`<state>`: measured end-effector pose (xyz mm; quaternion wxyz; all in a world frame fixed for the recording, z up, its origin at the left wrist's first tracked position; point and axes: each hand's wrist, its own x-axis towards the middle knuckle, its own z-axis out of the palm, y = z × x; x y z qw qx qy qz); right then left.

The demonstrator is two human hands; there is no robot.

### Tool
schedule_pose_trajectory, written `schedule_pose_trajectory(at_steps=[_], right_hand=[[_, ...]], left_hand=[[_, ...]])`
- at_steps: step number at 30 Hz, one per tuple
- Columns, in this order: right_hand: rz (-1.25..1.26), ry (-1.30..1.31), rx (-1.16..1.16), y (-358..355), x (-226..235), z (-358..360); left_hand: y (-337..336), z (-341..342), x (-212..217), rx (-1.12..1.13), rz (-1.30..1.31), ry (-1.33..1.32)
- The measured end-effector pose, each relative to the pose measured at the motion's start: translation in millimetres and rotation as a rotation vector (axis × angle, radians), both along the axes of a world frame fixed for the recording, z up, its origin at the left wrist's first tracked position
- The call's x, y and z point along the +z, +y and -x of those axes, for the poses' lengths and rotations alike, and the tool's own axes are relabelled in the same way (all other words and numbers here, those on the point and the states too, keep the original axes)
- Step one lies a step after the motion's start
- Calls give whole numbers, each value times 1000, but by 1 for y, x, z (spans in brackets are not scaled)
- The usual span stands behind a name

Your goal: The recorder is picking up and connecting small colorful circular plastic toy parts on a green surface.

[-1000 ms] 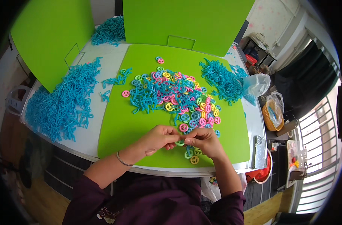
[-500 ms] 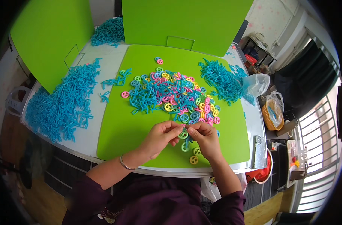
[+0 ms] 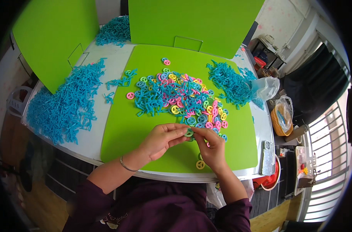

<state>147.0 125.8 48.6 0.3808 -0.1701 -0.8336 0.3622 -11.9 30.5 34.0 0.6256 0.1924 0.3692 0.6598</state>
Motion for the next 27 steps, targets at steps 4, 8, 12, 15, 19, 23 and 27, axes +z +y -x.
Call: schedule_pose_trajectory(at_steps=[4, 8, 12, 15, 19, 23, 27], right_hand=[[-78, -23, -49, -1, -2, 0], [-203, -38, -3, -2, -2, -1], [-98, -85, 60, 3, -2, -7], [-103, -113, 150, 8, 1, -10], [137, -215, 196, 13, 8, -13], [138, -249, 198, 7, 15, -11], [82, -283, 287, 13, 11, -14]], left_hand=[[0, 1, 1, 22, 58, -7], [0, 4, 3, 16, 164, 47], [1, 6, -1, -50, 184, 46], [2, 8, -5, -86, 188, 37], [3, 12, -1, -167, 225, -3], [2, 16, 0, -226, 227, 61], [2, 18, -1, -255, 244, 137]])
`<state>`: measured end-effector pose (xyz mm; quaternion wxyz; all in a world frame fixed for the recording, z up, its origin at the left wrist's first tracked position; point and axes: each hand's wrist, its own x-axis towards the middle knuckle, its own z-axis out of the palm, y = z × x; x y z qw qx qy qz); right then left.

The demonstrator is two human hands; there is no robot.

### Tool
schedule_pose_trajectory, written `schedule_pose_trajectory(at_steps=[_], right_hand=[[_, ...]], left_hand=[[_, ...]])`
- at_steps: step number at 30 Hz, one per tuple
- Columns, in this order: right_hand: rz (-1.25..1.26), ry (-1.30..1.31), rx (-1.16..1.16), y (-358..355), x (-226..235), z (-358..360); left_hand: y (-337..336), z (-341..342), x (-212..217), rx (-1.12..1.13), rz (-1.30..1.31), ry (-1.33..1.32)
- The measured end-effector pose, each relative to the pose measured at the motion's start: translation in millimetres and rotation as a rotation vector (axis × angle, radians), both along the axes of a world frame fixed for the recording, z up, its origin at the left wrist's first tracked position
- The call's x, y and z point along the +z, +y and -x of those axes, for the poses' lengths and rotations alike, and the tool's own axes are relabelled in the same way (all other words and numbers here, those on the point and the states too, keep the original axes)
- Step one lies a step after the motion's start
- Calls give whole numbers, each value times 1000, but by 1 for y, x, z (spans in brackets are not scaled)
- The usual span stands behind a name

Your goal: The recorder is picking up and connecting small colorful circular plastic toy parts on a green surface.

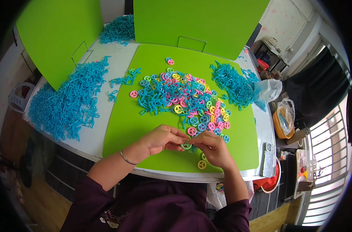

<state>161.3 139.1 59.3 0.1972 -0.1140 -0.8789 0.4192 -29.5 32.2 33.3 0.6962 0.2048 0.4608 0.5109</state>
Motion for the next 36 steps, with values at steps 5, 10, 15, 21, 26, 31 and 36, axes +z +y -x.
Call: schedule_pose_trajectory(at_steps=[5, 10, 15, 21, 26, 31, 36], right_hand=[[-194, 69, 12, -5, 1, 0], [5, 16, -112, -12, -5, 4], [765, 85, -125, 3, -11, 2], [843, 136, -208, 6, 10, -19], [428, -63, -178, 7, 44, -131], [222, -696, -232, -1, 67, -195], [91, -520, -229, -2, 67, -174]], left_hand=[[1, -4, -2, 17, -63, 151], [-1, -7, -4, 64, -263, 455], [0, -6, 19, 156, -214, 309], [0, 8, 18, 435, -391, 1125], [-1, 27, -3, 544, -549, 1698], [16, 2, -5, 323, -516, 1528], [31, -6, -27, 360, -581, 1681]])
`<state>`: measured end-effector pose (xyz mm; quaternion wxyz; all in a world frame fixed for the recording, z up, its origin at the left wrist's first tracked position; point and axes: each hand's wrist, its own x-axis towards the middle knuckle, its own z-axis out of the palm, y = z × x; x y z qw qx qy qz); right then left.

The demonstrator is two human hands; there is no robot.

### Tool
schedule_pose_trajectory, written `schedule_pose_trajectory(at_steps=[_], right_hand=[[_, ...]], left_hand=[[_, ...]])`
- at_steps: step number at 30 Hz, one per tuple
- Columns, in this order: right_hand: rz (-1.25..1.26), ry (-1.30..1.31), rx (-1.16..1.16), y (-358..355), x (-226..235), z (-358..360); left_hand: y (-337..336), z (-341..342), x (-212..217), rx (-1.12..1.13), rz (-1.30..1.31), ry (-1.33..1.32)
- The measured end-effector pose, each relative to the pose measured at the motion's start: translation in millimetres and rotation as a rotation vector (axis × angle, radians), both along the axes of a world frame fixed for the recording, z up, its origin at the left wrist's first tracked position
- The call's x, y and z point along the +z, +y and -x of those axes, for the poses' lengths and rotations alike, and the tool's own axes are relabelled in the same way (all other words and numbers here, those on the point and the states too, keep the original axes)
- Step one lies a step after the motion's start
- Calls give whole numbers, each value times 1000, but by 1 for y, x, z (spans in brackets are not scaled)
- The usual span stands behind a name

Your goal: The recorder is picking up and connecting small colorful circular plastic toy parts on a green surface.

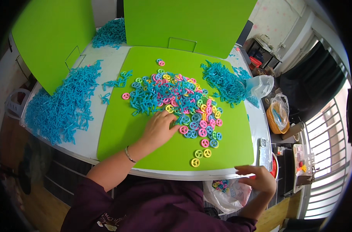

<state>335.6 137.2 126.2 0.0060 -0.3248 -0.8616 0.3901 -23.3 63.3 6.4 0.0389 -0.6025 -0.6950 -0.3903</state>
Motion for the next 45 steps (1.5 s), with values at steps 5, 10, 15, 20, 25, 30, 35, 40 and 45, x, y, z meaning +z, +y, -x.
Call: schedule_pose_trajectory(at_steps=[5, 10, 15, 20, 25, 30, 35, 40, 45], right_hand=[[-694, 346, 86, 4, -20, 106], [-1034, 413, 414, 21, -61, 165], [-552, 588, -38, 26, -56, 157], [188, 671, -223, 22, -70, 140], [331, 749, -277, 1, -85, 148], [338, 753, -307, -16, -90, 162], [96, 784, -244, -20, -95, 171], [246, 840, -330, -24, -91, 178], [53, 755, -283, -22, -97, 175]], left_hand=[[-10, 1, 15, -130, 100, -223], [-9, -17, 28, -406, 119, -416], [3, -16, 7, -222, -114, 54], [-4, -16, 10, -195, -54, 175], [-4, -12, 19, -206, -50, -68], [-17, -20, 20, -407, 81, -1194], [-24, -20, 32, -402, 86, -1429], [-26, -21, 35, -397, 91, -1401], [-30, -18, 39, -333, 62, -1089]])
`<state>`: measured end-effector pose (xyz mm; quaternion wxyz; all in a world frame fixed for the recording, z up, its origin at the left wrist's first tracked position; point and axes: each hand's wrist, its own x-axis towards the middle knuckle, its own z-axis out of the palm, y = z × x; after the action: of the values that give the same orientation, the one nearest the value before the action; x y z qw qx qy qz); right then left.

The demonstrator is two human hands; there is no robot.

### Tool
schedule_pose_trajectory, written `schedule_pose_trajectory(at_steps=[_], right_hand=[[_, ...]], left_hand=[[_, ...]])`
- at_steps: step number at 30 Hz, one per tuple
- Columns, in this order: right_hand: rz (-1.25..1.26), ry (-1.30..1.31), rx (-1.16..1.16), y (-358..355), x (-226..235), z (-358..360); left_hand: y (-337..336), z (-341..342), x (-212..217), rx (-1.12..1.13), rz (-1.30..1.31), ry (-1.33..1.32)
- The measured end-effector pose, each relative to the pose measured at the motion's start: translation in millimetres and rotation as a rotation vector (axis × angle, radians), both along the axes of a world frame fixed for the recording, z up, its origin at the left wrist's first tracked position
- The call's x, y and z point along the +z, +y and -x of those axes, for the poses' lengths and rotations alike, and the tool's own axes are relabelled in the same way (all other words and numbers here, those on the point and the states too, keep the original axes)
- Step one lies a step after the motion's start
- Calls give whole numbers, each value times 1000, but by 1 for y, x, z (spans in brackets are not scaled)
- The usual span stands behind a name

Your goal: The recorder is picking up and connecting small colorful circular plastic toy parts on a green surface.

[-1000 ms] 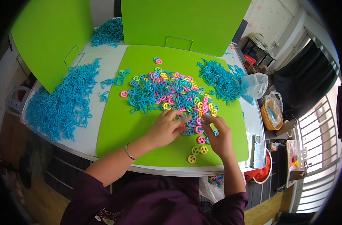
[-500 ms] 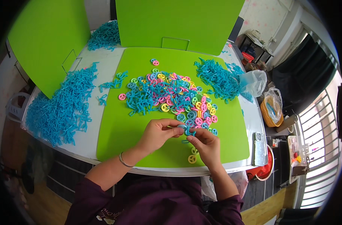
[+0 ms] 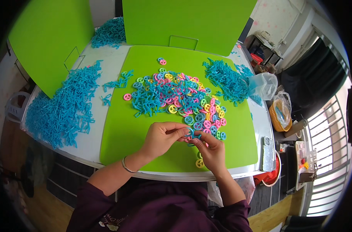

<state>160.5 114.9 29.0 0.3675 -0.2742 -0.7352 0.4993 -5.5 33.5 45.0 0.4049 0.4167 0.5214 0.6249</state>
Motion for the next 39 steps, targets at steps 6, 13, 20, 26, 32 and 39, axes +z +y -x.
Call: schedule_pose_trajectory(at_steps=[6, 13, 20, 26, 32, 39], right_hand=[[-240, -152, 29, 1, -2, -1], [239, 86, 136, -2, -2, 2], [411, 117, 234, 0, 3, 1], [-414, -211, -64, -7, 5, 0], [-699, -109, -95, -3, 8, 7], [-879, -192, -232, -6, 5, 6]], left_hand=[[1, -2, -4, -34, 7, -84], [2, -5, -11, -69, 31, -365], [3, -9, -8, -13, -17, -214], [2, -9, -12, -36, -17, -180], [2, -10, -13, 9, -62, -48], [2, -12, -12, 59, -206, 155]])
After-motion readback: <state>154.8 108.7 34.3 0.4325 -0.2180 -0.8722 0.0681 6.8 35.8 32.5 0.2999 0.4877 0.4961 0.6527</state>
